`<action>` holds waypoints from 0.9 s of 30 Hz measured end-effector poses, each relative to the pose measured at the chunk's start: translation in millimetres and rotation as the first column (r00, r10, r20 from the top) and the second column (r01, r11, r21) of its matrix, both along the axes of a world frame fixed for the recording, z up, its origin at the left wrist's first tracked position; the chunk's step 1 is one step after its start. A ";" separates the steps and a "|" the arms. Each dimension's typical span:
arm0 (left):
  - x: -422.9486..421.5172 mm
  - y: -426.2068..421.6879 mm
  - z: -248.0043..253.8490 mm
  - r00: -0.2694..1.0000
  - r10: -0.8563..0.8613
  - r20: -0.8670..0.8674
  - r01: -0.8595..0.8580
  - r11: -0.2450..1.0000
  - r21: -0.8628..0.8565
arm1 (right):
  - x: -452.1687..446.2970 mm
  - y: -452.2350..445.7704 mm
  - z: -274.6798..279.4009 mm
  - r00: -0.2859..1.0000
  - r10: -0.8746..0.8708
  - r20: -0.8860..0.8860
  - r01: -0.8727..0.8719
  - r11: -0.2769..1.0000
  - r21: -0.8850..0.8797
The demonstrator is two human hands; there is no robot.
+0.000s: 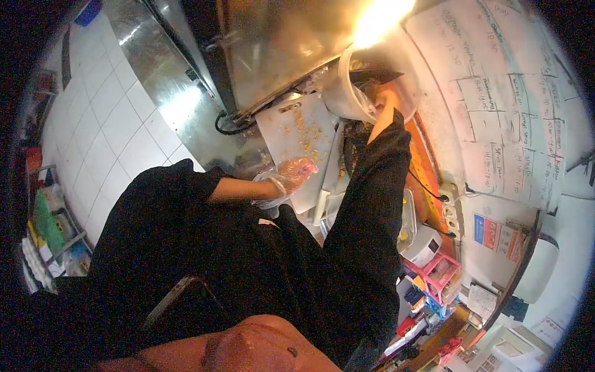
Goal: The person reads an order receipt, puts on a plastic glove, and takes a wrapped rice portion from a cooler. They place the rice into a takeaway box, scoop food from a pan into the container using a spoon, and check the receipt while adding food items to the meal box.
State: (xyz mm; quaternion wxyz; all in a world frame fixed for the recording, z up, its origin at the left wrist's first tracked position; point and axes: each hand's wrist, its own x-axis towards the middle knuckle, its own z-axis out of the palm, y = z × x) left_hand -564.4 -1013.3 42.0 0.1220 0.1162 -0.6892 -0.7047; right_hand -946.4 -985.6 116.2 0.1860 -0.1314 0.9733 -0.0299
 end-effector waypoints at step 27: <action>27.2 -17.1 52.4 0.989 -0.090 -0.116 0.091 0.996 0.008 | 43.9 69.0 90.8 0.988 -0.113 0.102 0.139 0.394 -0.908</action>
